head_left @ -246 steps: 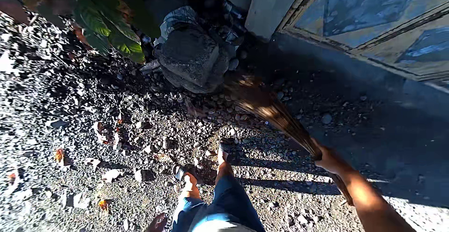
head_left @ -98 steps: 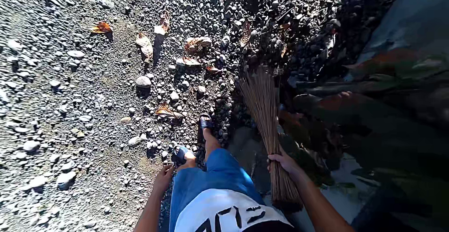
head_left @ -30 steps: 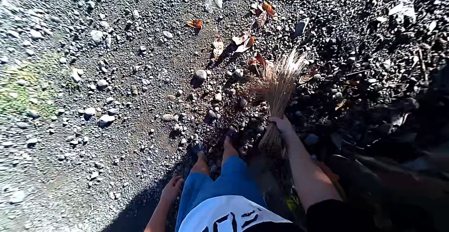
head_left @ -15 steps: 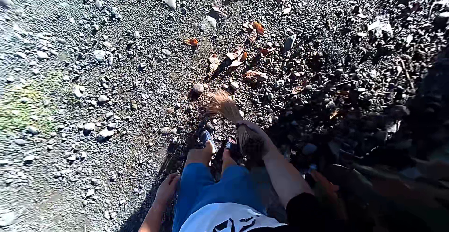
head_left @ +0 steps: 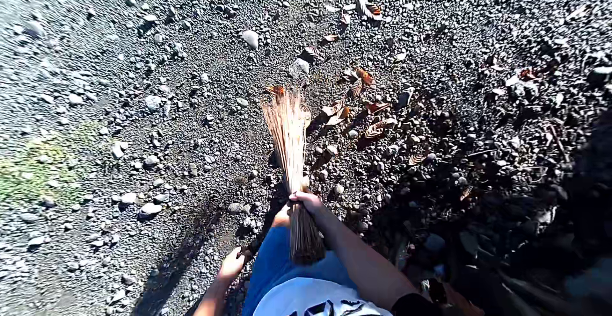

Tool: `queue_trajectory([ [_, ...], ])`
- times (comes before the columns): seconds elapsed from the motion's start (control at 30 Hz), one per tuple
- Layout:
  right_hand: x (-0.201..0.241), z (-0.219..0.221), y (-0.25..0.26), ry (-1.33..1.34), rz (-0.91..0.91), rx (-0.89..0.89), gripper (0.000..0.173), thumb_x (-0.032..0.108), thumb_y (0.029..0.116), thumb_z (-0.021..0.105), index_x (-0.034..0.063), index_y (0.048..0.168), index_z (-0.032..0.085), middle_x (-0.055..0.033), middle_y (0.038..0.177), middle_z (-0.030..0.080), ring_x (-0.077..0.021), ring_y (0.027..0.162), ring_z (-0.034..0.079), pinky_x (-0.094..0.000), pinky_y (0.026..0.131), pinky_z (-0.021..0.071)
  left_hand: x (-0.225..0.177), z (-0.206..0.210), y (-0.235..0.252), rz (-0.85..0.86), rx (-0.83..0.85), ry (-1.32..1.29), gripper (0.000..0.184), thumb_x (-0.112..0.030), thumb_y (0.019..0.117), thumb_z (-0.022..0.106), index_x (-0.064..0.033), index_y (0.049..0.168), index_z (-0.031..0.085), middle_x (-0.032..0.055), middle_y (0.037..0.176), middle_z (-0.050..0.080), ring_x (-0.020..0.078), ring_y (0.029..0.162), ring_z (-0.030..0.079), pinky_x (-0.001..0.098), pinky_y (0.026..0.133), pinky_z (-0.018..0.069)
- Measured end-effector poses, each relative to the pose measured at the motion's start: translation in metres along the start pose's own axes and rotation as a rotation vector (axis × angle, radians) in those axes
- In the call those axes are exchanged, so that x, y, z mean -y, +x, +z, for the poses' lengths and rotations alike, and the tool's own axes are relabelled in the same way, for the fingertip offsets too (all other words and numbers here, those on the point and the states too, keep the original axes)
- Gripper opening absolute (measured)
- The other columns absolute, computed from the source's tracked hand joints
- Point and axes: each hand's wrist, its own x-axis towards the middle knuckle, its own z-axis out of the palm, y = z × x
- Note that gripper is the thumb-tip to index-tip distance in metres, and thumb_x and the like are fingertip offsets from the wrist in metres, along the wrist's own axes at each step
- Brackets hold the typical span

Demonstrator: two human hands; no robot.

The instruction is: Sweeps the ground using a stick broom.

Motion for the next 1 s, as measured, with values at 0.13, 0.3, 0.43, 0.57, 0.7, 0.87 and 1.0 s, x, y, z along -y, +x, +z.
queue_trajectory([
  [0.13,0.033,0.033,0.076,0.101,0.258,0.14,0.013,0.017,0.1063,0.045,0.0078,0.111,0.054,-0.0059,0.076,0.061,-0.0154,0.063,0.063,-0.0313,0.059,0.0566,-0.098,-0.066,0.015,0.164,-0.13,-0.354,0.041,-0.018,0.1104,0.045,0.0005,0.147,0.049,0.024,0.141,0.057,0.0332,0.127,0.058,0.0495,0.105,0.0474],
  [0.3,0.111,-0.046,0.087,0.186,-0.117,-0.374,0.014,0.008,0.1055,0.04,0.0032,0.107,0.054,-0.0043,0.076,0.062,-0.01,0.061,0.062,-0.0261,0.056,0.0553,-0.082,-0.106,0.024,0.025,-0.082,-0.311,0.043,-0.023,0.1099,0.049,-0.0033,0.148,0.049,0.0244,0.139,0.06,0.037,0.125,0.061,0.0544,0.103,0.0485],
  [0.43,0.15,-0.062,0.084,-0.119,-0.323,-0.773,0.037,0.002,0.098,0.06,-0.0065,0.132,0.051,-0.0166,0.11,0.061,-0.0178,0.091,0.061,-0.036,0.081,0.0542,-0.016,-0.109,0.023,-0.17,-0.095,-0.243,0.043,-0.024,0.11,0.05,0.0022,0.144,0.053,0.0279,0.141,0.057,0.041,0.13,0.057,0.0556,0.11,0.0442],
  [0.57,0.148,0.0,0.092,0.069,-0.315,-0.636,0.025,0.007,0.1018,0.053,-0.0026,0.124,0.05,-0.01,0.09,0.06,-0.0143,0.072,0.06,-0.0331,0.066,0.0551,0.0,-0.113,0.024,-0.272,0.016,-0.071,0.045,-0.028,0.1106,0.048,-0.0002,0.145,0.053,0.0269,0.144,0.056,0.0433,0.132,0.055,0.0599,0.109,0.0433],
  [0.7,0.141,0.056,0.085,0.172,-0.065,-0.286,0.042,0.009,0.1029,0.051,0.0067,0.144,0.04,-0.0114,0.091,0.062,-0.0185,0.07,0.063,-0.0363,0.061,0.0566,-0.066,-0.128,0.039,-0.104,-0.022,-0.134,0.043,-0.022,0.1096,0.051,0.0048,0.143,0.053,0.0268,0.144,0.056,0.0383,0.137,0.052,0.0523,0.116,0.0377],
  [0.87,0.155,0.059,0.115,0.177,0.232,-0.06,0.014,0.014,0.1045,0.049,0.0042,0.112,0.056,-0.0085,0.079,0.064,-0.0174,0.064,0.065,-0.0335,0.059,0.058,-0.157,-0.149,0.042,-0.016,-0.125,-0.366,0.042,-0.021,0.1101,0.049,-0.0004,0.147,0.049,0.0256,0.141,0.057,0.0372,0.129,0.058,0.0529,0.106,0.046],
  [1.0,0.184,-0.006,0.138,0.021,-0.004,-0.489,0.036,0.006,0.0991,0.059,-0.0018,0.133,0.051,-0.015,0.105,0.064,-0.0187,0.086,0.063,-0.036,0.076,0.0547,-0.161,-0.153,0.039,-0.098,-0.11,-0.366,0.044,-0.023,0.1099,0.05,-0.0014,0.148,0.049,0.0259,0.141,0.058,0.0398,0.128,0.058,0.0564,0.104,0.0469],
])
